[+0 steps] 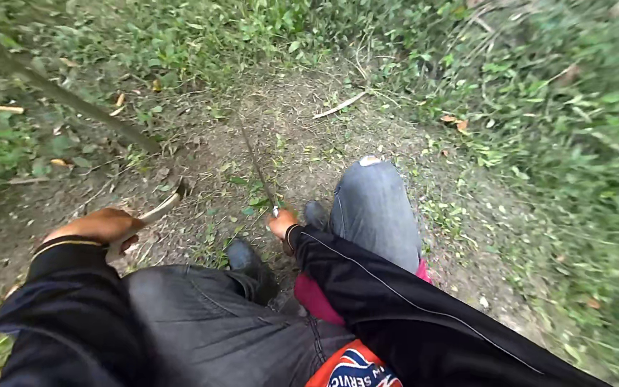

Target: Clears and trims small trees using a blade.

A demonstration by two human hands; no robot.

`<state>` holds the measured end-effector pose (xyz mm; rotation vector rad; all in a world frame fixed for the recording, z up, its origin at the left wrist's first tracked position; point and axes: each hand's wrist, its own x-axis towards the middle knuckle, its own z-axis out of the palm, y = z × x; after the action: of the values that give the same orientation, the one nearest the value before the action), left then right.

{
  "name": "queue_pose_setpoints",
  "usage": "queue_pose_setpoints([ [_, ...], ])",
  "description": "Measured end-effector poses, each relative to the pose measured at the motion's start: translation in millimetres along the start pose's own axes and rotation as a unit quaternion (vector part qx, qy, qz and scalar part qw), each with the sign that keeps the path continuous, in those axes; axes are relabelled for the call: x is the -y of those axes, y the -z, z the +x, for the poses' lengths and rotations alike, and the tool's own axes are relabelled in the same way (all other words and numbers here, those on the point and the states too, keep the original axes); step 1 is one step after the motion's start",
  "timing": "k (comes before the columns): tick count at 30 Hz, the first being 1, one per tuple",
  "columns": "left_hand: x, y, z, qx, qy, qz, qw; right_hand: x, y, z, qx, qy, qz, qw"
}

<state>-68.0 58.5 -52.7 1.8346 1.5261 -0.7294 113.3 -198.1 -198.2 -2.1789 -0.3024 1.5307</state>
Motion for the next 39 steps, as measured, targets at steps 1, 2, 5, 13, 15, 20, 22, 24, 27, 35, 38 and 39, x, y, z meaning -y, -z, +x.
queue_pose_setpoints([
  [1, -0.9, 0.2, -1.5, 0.009, 0.005, 0.003, 1.0, -3.8, -0.7, -1.3, 0.025, -0.016, 0.005, 1.0],
  [2, -2.4, 0.9, -2.6, 0.017, 0.009, 0.01, 1.0, -7.3, -2.7, -3.2, 0.032, -0.023, 0.009, 0.999],
  [5, -10.9, 3.7, -12.2, 0.024, 0.017, 0.021, 0.999, 1.6, -7.5, -11.5, 0.023, -0.018, 0.084, 0.996],
  [13, 10.9, 7.3, 19.2, 0.02, 0.001, -0.006, 1.0, 81.9, 18.7, -64.8, 0.041, 0.19, 0.392, 0.899],
  [15, 17.9, 6.4, 32.9, 0.03, -0.005, -0.009, 1.0, 108.5, 44.9, -95.1, 0.066, 0.257, 0.448, 0.854],
  [20, -3.9, -7.3, -8.1, -0.019, 0.004, -0.027, 0.999, 152.6, 151.0, -168.6, 0.146, 0.341, 0.507, 0.778],
  [22, -19.1, -10.2, -35.6, -0.028, 0.006, -0.011, 1.0, 140.0, 204.3, -174.0, 0.154, 0.376, 0.504, 0.762],
  [24, -27.0, -10.4, -51.3, -0.024, 0.001, 0.004, 1.0, 101.4, 253.8, -161.9, 0.131, 0.395, 0.474, 0.776],
  [27, -7.5, 1.2, -20.0, 0.018, -0.022, 0.009, 1.0, 0.7, 298.3, -141.4, -0.112, 0.32, 0.253, 0.906],
  [35, -38.7, -3.2, -36.0, -0.006, -0.013, 0.094, 0.995, -349.7, 200.0, -87.6, -0.271, -0.162, 0.138, 0.939],
  [38, -53.3, 1.1, -43.2, 0.014, -0.002, 0.146, 0.989, -411.7, 137.7, -107.4, -0.264, -0.253, 0.23, 0.902],
  [39, -56.4, 1.7, -42.9, 0.013, 0.005, 0.158, 0.987, -417.6, 123.4, -113.2, -0.277, -0.261, 0.267, 0.885],
])
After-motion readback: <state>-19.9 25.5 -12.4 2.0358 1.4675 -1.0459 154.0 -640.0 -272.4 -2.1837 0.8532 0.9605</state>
